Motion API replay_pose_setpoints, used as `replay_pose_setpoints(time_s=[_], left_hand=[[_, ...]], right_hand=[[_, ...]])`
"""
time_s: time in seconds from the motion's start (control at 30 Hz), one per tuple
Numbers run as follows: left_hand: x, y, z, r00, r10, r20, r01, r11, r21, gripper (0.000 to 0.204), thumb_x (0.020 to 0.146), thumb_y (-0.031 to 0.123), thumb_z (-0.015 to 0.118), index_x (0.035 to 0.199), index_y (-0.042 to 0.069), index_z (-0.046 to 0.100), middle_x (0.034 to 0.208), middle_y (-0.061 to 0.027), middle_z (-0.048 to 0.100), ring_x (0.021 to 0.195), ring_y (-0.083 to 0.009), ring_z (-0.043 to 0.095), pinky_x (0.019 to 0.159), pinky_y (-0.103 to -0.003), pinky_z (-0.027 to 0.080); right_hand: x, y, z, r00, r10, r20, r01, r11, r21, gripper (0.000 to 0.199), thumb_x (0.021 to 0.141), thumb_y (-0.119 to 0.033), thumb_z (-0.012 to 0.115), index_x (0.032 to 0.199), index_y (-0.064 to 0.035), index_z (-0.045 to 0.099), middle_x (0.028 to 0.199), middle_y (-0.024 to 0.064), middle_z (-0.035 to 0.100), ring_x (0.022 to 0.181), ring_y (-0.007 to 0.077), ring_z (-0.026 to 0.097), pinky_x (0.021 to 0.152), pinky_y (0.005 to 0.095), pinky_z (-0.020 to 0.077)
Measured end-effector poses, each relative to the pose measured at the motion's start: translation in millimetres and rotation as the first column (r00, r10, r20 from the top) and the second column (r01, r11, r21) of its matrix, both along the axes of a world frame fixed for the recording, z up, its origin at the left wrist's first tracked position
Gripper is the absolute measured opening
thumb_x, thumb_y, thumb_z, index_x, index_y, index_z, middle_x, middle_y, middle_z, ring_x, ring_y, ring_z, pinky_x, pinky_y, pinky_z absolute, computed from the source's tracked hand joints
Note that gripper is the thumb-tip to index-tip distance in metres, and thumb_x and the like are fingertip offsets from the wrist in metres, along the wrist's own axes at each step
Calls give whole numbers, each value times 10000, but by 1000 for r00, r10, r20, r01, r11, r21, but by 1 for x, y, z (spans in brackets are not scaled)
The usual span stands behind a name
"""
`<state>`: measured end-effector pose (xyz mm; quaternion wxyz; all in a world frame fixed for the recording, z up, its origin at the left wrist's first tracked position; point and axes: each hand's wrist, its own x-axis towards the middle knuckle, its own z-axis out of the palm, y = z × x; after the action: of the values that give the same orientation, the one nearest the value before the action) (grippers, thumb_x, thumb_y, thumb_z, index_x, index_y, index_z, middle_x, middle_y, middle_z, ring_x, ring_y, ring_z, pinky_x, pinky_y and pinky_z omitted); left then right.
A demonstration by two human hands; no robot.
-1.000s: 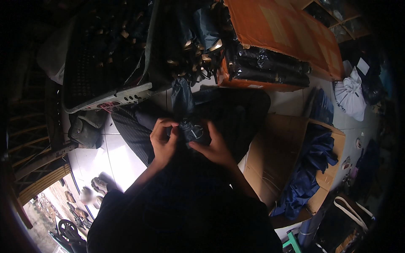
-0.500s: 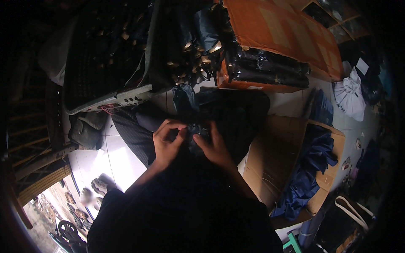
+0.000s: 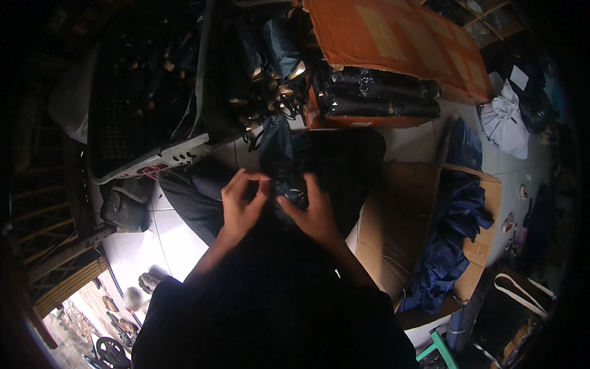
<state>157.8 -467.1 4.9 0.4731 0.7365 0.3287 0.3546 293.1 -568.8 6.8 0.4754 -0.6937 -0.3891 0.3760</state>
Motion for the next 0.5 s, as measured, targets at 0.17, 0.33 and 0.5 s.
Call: replay_pose_setpoints(time_s=[0.17, 0.33, 0.5], left_hand=[[4, -14, -8, 997, 27, 66, -42, 971, 236, 106, 774, -24, 640, 853, 36, 601, 856, -95, 567, 812, -278, 539, 760, -371, 406], [-1, -9, -10, 991, 8, 136, -41, 968, 246, 99, 764, -19, 658, 836, 25, 606, 827, -94, 580, 780, -256, 542, 747, -345, 420], [-5, 2, 9, 997, -19, 72, 16, 999, 37, 155, 739, 23, 720, 876, 12, 647, 739, -71, 588, 709, -221, 548, 702, -311, 427]], right_hand=[[1, 0, 0, 994, 28, 109, -32, 999, 31, 449, 808, -204, 723, 1132, -4, 485, 927, 185, 646, 868, 333, 672, 729, 366, 509], [-6, 1, 7, 997, 14, 71, -17, 999, 45, 466, 796, -207, 728, 1135, -3, 481, 920, 190, 644, 865, 344, 670, 720, 378, 512], [-10, 5, 8, 994, 30, 101, -39, 995, 92, 493, 786, -224, 744, 1148, -10, 485, 917, 185, 646, 843, 353, 672, 701, 392, 518]])
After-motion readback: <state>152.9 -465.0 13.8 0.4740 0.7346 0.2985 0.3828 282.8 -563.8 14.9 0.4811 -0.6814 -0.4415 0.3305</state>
